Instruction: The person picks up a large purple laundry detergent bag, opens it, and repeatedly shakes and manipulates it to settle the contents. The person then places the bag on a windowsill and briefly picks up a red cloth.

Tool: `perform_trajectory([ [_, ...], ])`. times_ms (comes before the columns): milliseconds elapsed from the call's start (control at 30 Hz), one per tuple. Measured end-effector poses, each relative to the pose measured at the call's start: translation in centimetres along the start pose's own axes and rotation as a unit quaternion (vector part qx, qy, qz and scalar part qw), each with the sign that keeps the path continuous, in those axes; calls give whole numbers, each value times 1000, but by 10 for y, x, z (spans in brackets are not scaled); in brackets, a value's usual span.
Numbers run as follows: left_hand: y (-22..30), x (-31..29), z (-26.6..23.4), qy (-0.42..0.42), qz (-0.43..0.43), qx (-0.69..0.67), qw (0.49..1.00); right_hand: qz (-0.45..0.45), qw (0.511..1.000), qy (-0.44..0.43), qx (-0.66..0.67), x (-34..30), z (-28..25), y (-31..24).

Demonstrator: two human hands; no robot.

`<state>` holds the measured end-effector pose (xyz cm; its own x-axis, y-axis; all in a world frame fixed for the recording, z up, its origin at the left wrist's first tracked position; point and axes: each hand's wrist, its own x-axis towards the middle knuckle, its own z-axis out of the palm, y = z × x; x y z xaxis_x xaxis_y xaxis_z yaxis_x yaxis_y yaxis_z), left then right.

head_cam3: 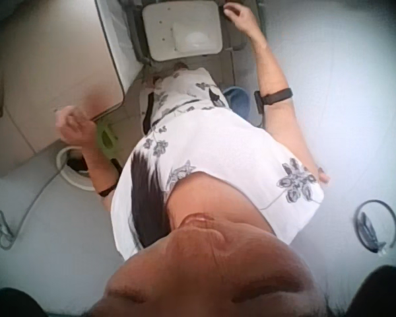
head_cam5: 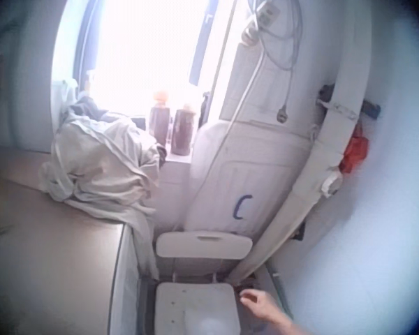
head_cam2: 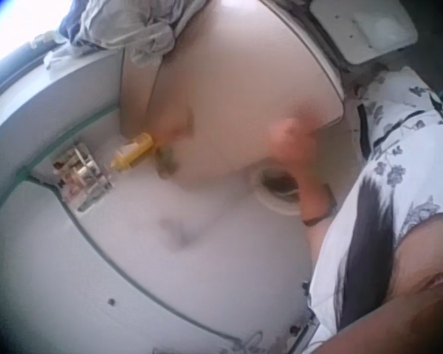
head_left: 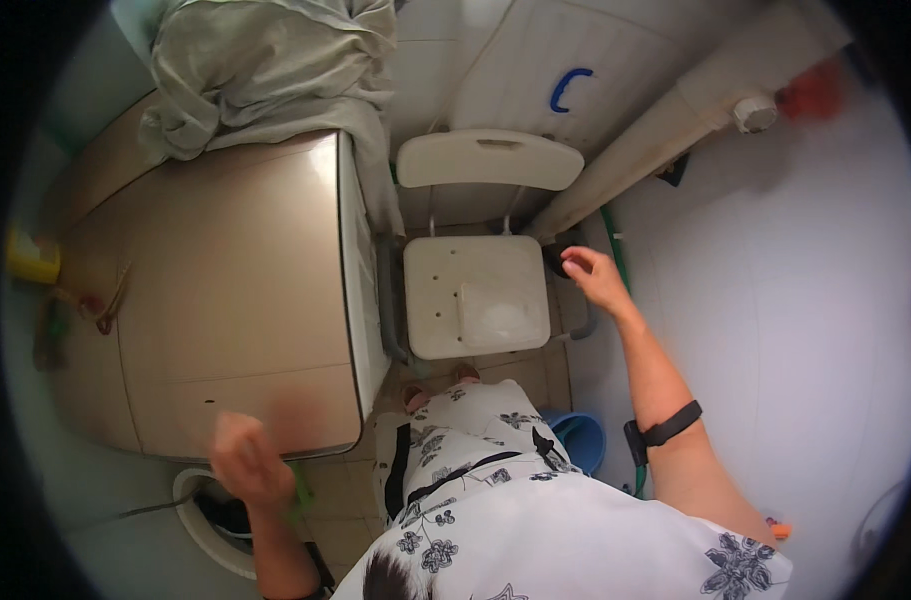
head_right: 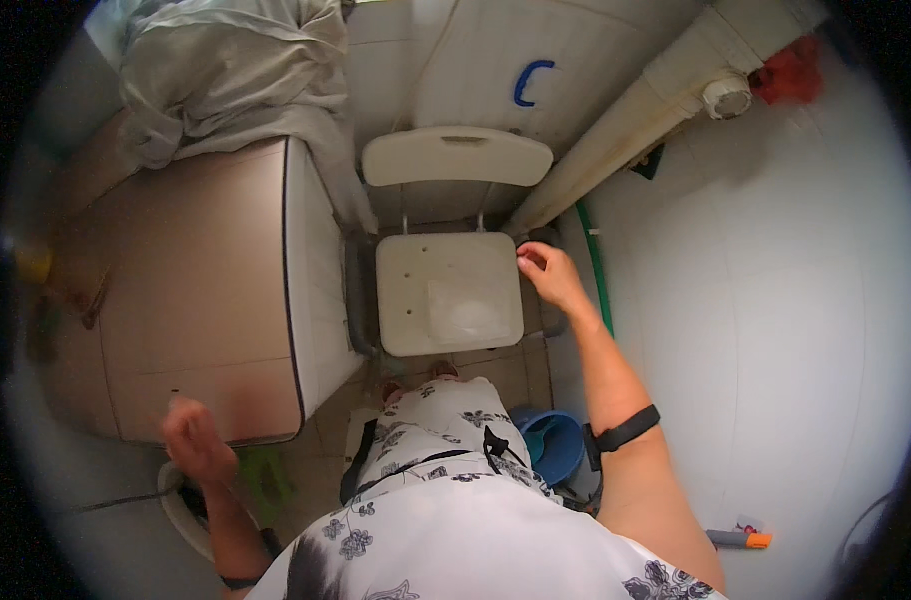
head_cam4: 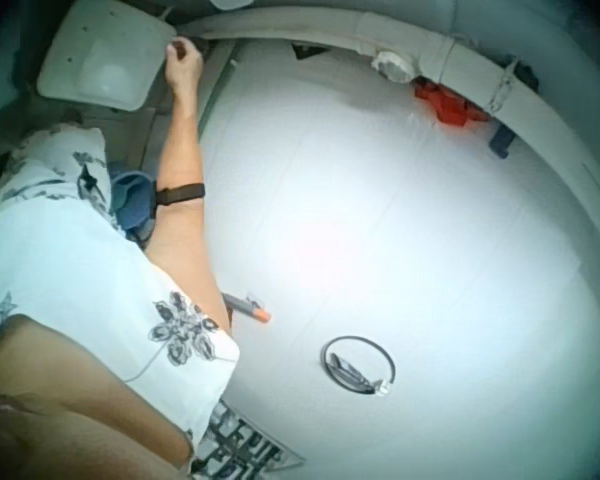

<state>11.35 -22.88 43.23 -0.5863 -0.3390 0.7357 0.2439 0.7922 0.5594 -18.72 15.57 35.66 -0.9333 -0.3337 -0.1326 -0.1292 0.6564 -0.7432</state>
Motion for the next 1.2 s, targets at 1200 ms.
perform_trajectory([
  [1200,66,-345,56,-305,-511,145,790,57,929,-362,57,-19,152,175],
])
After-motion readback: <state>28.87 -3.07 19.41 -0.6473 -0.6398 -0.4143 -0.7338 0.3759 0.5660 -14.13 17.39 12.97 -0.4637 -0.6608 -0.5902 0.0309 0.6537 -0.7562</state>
